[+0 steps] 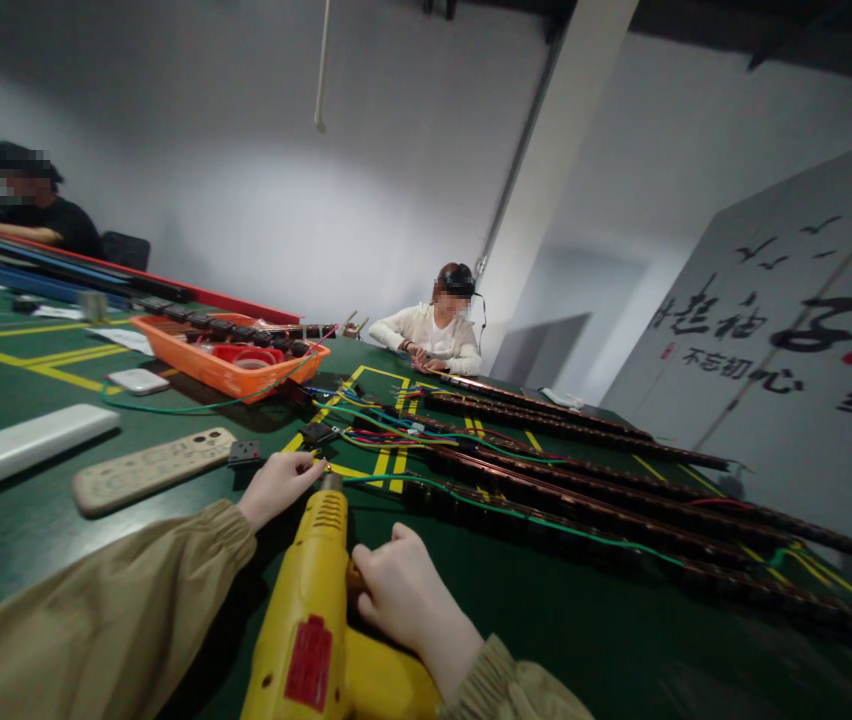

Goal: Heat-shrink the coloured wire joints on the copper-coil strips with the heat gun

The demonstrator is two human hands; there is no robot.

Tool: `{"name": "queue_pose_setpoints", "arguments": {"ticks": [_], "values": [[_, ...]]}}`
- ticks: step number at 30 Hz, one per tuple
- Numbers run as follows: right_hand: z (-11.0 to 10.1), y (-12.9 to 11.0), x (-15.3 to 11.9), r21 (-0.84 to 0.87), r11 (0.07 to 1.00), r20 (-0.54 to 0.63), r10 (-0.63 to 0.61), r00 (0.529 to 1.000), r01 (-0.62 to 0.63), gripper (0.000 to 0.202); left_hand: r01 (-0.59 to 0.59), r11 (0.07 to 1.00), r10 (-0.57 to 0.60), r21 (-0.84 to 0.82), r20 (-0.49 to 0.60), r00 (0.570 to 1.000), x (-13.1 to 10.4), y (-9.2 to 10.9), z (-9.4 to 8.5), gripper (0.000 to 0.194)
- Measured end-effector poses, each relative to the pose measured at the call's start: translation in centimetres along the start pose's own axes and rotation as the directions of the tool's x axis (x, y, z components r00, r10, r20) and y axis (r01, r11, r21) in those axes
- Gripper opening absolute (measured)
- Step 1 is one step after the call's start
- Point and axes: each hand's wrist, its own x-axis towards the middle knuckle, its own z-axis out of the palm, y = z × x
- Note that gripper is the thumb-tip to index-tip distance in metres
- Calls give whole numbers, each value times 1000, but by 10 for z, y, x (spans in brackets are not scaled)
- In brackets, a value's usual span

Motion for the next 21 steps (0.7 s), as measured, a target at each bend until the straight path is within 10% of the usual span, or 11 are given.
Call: {"name": "queue_pose_setpoints", "arguments": {"ticks": [21], "values": [[3,20,-18,151,983,-33,114,993,-108,2,30,1000,-30,8,18,999,0,1,-3,43]]}}
